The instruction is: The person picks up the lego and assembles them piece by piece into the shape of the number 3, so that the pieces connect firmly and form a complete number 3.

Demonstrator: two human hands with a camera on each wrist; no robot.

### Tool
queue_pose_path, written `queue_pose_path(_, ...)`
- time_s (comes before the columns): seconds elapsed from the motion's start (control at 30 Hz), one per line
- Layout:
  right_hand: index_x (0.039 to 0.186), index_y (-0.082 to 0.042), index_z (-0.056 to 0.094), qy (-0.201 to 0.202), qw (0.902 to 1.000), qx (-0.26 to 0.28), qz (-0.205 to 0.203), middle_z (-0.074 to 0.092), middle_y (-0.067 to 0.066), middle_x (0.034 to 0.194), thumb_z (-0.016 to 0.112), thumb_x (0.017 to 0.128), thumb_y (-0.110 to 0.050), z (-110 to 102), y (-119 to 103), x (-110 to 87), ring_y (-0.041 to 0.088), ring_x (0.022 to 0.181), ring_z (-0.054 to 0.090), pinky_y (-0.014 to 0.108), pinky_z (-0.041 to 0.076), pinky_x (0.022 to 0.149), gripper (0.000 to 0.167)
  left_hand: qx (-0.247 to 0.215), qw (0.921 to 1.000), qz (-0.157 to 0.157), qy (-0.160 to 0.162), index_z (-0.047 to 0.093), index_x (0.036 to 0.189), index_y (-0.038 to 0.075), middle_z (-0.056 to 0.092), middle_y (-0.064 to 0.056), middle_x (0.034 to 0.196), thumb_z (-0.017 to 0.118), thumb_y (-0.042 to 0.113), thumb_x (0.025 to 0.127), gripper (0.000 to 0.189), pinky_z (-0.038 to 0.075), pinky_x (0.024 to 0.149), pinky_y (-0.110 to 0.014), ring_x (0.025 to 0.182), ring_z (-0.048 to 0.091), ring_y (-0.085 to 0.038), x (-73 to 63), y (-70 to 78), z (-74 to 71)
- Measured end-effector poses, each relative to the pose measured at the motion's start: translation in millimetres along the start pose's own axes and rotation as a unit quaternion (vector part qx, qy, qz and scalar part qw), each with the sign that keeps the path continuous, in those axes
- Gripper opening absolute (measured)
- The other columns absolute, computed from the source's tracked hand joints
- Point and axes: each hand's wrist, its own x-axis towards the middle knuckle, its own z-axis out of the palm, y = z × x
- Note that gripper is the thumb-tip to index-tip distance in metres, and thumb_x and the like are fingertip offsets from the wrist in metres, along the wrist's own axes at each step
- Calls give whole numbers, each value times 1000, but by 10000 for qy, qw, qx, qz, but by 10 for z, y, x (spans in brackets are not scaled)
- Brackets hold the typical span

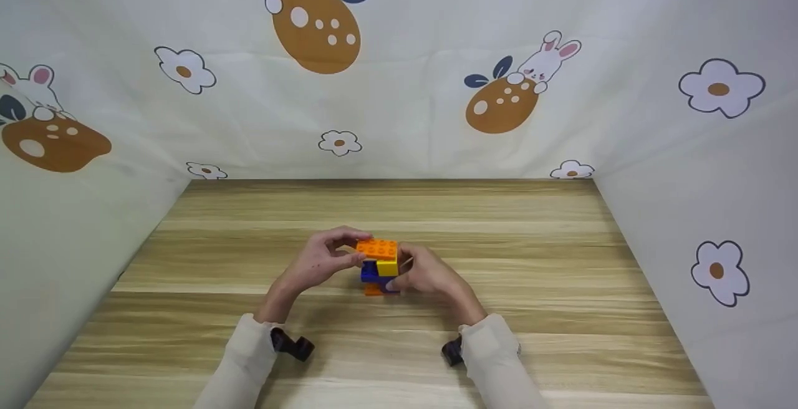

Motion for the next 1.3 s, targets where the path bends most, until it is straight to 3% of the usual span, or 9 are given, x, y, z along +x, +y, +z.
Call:
queue_pose_path(0.23,128,-7,63,-25,9999,-55,-103,68,14,117,83,79,-12,-7,2,5,25,101,62,35,55,89,54,109,9999,-113,39,73,119,19,71,0,120,77,26,88,31,57,88,-31,105,64,-16,3,-21,-6)
queue_pose_path(0.53,129,-9,63,-23,9999,101,-73,69,12,116,83,78,-11,5,-23,-11,24,100,62,33,54,89,54,-134,9997,-136,152,75,112,12,72,-8,113,80,29,86,32,60,75,-28,94,64,-16,6,-17,19)
queue_pose_path(0.77,127,-10,64,-23,9999,120,-22,68,12,115,83,78,-10,8,-18,-8,25,101,62,36,55,90,53,-109,9996,-183,192,77,109,15,71,-4,104,82,29,84,29,60,71,-49,87,63,-16,10,-5,26)
queue_pose_path(0.87,128,-10,64,-27,10000,93,7,68,12,114,83,78,-11,2,-18,-12,24,100,62,35,54,89,53,-75,9995,-235,221,78,108,15,72,-4,104,82,29,84,29,58,63,-35,85,62,-15,23,-17,33)
queue_pose_path(1.0,127,-8,64,-27,10000,48,-52,69,13,114,83,79,-12,-5,-8,-10,24,100,62,35,53,89,52,-93,9993,-240,266,78,108,12,72,-7,106,82,26,84,28,55,72,-24,87,62,-15,44,-31,41)
queue_pose_path(1.1,127,-7,63,-19,9999,38,-95,69,14,115,83,79,-12,-8,-7,-7,24,100,62,36,53,90,53,-75,9992,-279,282,78,108,12,73,-7,109,82,25,84,28,54,82,-26,90,62,-16,50,-22,45)
queue_pose_path(1.3,128,-9,63,-42,9999,99,-2,69,12,115,83,79,-12,-1,-25,-11,24,100,62,36,54,89,53,-3,9991,-326,266,78,109,12,72,-4,113,82,23,82,29,56,82,-28,92,63,-16,40,22,40)
